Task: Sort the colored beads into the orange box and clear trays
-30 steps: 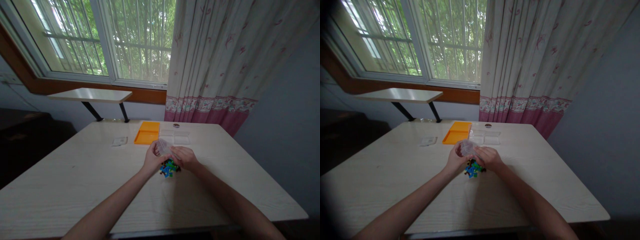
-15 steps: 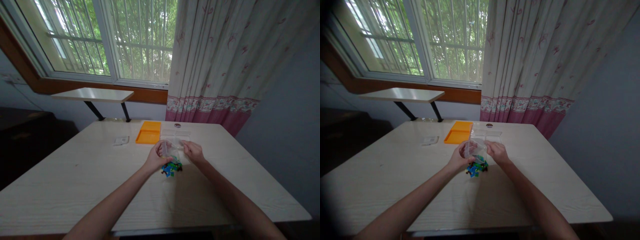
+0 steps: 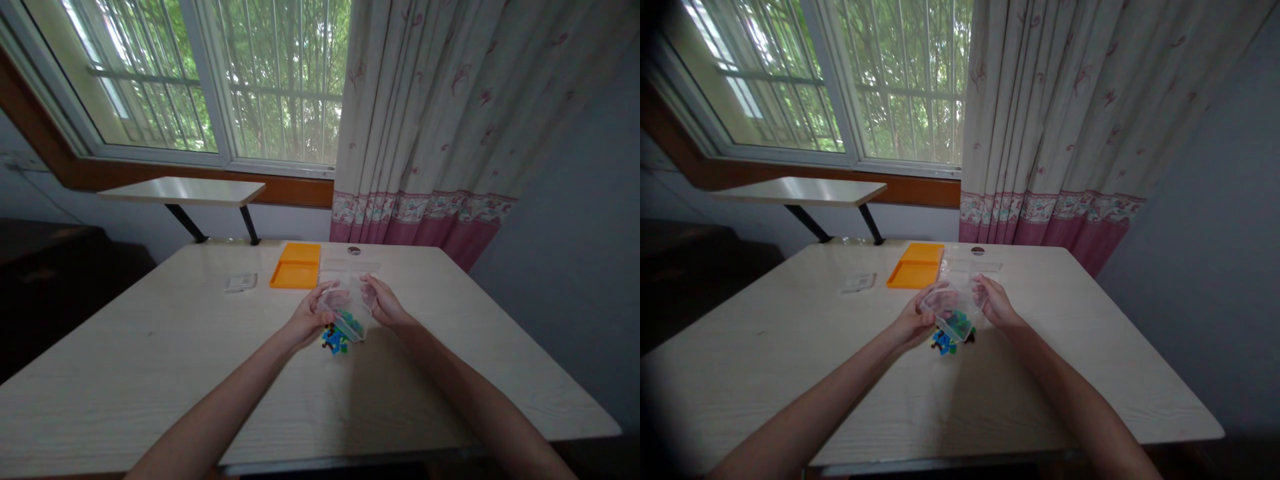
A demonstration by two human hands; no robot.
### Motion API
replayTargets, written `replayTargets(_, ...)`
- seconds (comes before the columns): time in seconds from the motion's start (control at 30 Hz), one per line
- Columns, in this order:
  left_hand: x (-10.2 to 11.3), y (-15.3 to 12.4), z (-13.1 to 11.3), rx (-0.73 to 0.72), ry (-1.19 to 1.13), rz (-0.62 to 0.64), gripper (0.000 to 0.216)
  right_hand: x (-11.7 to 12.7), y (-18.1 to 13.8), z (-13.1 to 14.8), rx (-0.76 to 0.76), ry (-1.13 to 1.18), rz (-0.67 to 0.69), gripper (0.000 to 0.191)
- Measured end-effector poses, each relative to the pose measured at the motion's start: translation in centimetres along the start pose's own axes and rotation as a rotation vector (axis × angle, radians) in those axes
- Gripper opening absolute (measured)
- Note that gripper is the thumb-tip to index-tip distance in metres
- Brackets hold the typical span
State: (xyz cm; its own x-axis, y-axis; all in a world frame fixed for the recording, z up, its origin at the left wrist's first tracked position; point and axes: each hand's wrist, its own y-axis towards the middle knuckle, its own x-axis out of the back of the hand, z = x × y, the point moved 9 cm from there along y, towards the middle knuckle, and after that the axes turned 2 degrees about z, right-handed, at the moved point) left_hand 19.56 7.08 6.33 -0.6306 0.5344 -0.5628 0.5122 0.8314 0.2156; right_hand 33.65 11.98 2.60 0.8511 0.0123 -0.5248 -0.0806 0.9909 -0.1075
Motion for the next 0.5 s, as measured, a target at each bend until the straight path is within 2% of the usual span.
replayTargets(0.1, 0.5, 0.2, 0.3, -0.010, 0.036, -0.002, 0.069, 0.4, 0.1, 0.8, 0.049, -0.008, 0.002, 0.023)
replayTargets(0.23, 0.8, 0.3, 0.7, -0.024, 0.128, -0.007, 0.078, 0.6, 0.4, 2.4, 0.162, -0.122, 0.029, 0.025)
replayTargets(0.33, 1.1, 0.3, 1.0, -0.021, 0.194, -0.022, 0.073, 0.9, 0.7, 3.1, 0.219, -0.222, 0.036, 0.029)
replayTargets(0.43, 1.7, 0.4, 0.8, -0.031, 0.269, -0.060, 0.069, 1.1, 1.0, 3.8, 0.278, -0.362, 0.041, 0.041)
replayTargets(0.5, 2.6, 0.6, 0.1, -0.049, 0.337, -0.125, 0.067, 1.3, 1.0, 4.6, 0.375, -0.535, 0.016, 0.047)
